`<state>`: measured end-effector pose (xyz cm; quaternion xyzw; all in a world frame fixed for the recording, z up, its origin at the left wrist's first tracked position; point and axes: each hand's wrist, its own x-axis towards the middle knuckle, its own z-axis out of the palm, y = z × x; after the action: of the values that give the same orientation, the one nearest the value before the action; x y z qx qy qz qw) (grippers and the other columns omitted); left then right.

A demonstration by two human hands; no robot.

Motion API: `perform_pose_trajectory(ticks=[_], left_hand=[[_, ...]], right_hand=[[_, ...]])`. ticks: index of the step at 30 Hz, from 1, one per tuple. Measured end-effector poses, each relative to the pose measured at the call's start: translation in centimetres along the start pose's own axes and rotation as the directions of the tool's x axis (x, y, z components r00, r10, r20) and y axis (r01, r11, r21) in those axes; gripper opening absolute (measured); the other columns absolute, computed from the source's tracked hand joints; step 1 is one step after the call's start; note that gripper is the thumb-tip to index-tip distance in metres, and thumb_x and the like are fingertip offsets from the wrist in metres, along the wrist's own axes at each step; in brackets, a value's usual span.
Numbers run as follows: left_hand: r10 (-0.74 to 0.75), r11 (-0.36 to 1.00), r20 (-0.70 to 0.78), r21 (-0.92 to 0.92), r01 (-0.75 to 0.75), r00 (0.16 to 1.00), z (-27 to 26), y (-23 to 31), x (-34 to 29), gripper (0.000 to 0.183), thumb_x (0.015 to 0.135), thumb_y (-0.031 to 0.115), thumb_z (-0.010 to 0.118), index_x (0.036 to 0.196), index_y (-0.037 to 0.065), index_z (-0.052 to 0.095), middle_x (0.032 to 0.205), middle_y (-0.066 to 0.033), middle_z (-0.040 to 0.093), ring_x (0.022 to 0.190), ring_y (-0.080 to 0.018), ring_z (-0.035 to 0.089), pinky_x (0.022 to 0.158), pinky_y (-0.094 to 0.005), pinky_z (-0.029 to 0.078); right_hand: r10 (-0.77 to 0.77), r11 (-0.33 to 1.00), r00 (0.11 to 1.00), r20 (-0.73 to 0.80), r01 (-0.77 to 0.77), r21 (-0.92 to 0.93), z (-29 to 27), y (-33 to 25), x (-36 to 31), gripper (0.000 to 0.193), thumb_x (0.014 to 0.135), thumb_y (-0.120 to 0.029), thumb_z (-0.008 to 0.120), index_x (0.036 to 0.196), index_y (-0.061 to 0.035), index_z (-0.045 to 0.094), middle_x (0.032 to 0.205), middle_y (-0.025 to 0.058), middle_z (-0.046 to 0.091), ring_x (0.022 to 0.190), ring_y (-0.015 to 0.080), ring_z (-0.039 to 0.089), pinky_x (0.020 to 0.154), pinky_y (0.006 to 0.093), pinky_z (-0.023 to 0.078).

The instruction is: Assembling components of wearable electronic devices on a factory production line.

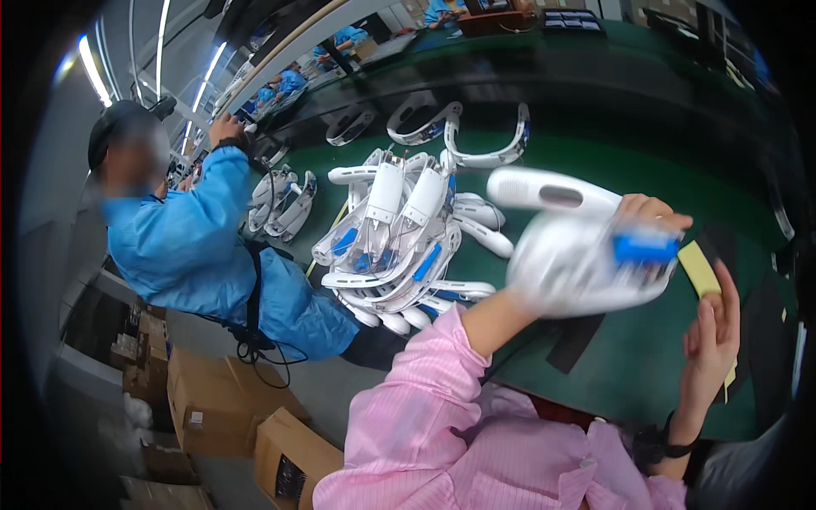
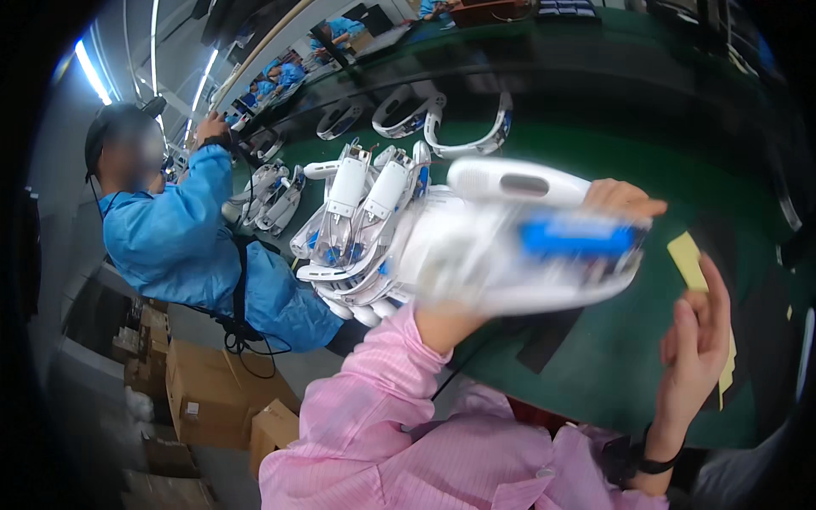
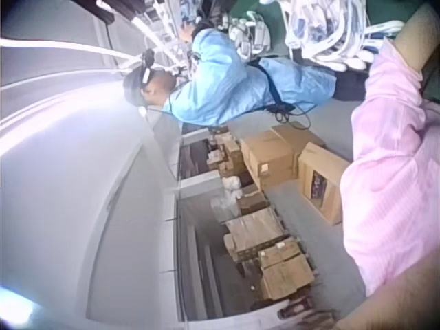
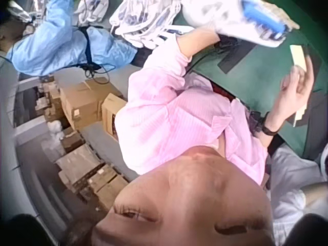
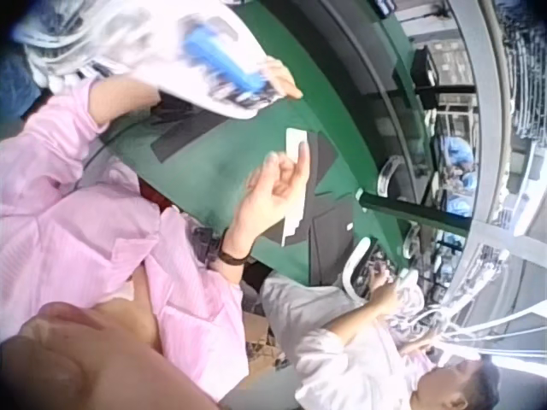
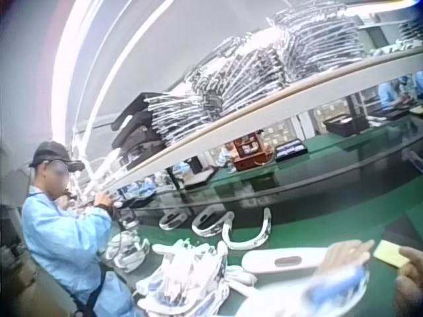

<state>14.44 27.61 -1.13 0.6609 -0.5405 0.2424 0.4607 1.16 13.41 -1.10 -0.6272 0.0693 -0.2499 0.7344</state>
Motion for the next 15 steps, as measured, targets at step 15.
perform_pose_trajectory(ticks=[15], left_hand=[[-0.214,0.650,0.073,0.755,0.086,0.974,0.4,-25.0,0.6,0.039,0.075,0.005,0.055,0.114,0.008,0.054,0.095,-0.0137,0.061,0.090,-0.0315,0.059,0.080,-0.0442,0.044]], right_hand=[[-0.226,0.677,0.974,0.003,0.159,-0.718,-10.4,10.8,-7.6,0.020,0.089,0.003,0.046,0.104,0.0043,0.059,0.076,0.0049,0.048,0.056,0.0092,0.041,0.049,0.0227,0.031]])
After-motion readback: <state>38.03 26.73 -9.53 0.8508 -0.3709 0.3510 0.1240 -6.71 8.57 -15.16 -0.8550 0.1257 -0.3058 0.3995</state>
